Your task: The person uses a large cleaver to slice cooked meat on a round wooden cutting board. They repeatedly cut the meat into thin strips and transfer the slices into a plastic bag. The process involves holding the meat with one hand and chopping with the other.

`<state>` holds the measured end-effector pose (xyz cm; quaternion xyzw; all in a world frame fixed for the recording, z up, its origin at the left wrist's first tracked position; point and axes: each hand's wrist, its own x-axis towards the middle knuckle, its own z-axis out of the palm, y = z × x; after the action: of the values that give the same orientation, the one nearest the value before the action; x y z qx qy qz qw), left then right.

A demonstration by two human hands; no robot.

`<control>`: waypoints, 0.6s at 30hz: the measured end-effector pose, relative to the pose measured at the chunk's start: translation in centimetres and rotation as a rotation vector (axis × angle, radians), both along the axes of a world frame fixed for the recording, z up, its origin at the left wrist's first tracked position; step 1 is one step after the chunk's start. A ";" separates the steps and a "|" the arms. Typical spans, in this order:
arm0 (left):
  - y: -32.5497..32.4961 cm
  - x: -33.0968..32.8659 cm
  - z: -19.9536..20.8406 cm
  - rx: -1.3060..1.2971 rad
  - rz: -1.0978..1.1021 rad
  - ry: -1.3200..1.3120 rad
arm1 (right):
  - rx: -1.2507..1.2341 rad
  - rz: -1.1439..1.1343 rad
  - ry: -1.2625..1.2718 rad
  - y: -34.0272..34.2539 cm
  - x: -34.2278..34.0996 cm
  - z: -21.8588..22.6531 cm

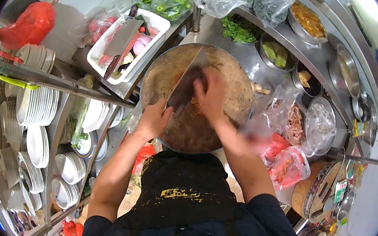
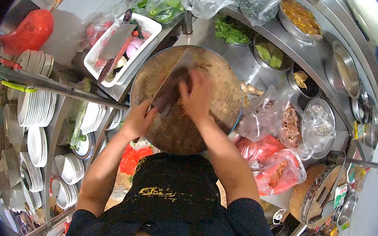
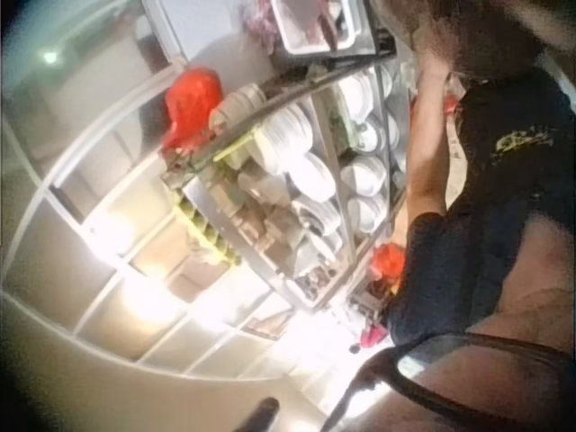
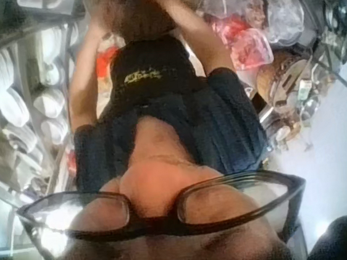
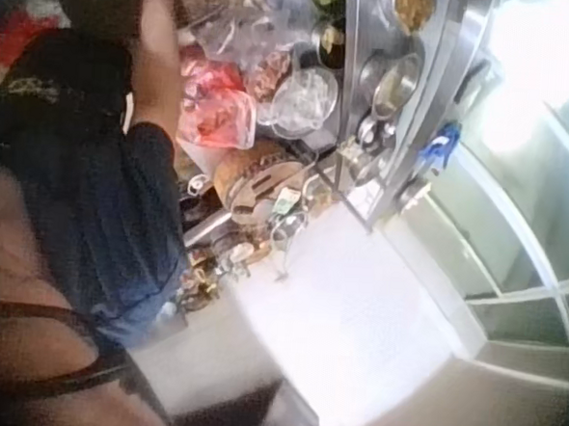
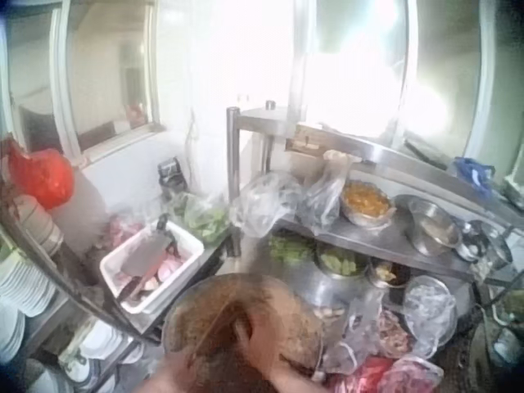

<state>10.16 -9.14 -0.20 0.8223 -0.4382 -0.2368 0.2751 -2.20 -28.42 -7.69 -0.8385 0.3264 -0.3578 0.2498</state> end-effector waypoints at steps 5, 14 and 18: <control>3.5 -0.8 1.4 -0.063 -0.103 0.064 | -0.036 0.237 0.120 5.9 -6.0 0.7; 1.6 -0.5 1.6 -0.010 -0.046 0.671 | -0.085 0.058 0.167 7.6 -4.9 1.1; 2.3 1.0 2.6 0.138 -0.067 0.535 | -0.080 0.135 0.175 7.4 -6.5 1.0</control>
<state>11.19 -6.89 2.42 0.7324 -0.3598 -0.4839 0.3162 -8.72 -21.02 -6.72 -0.8958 0.2753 -0.2784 0.2104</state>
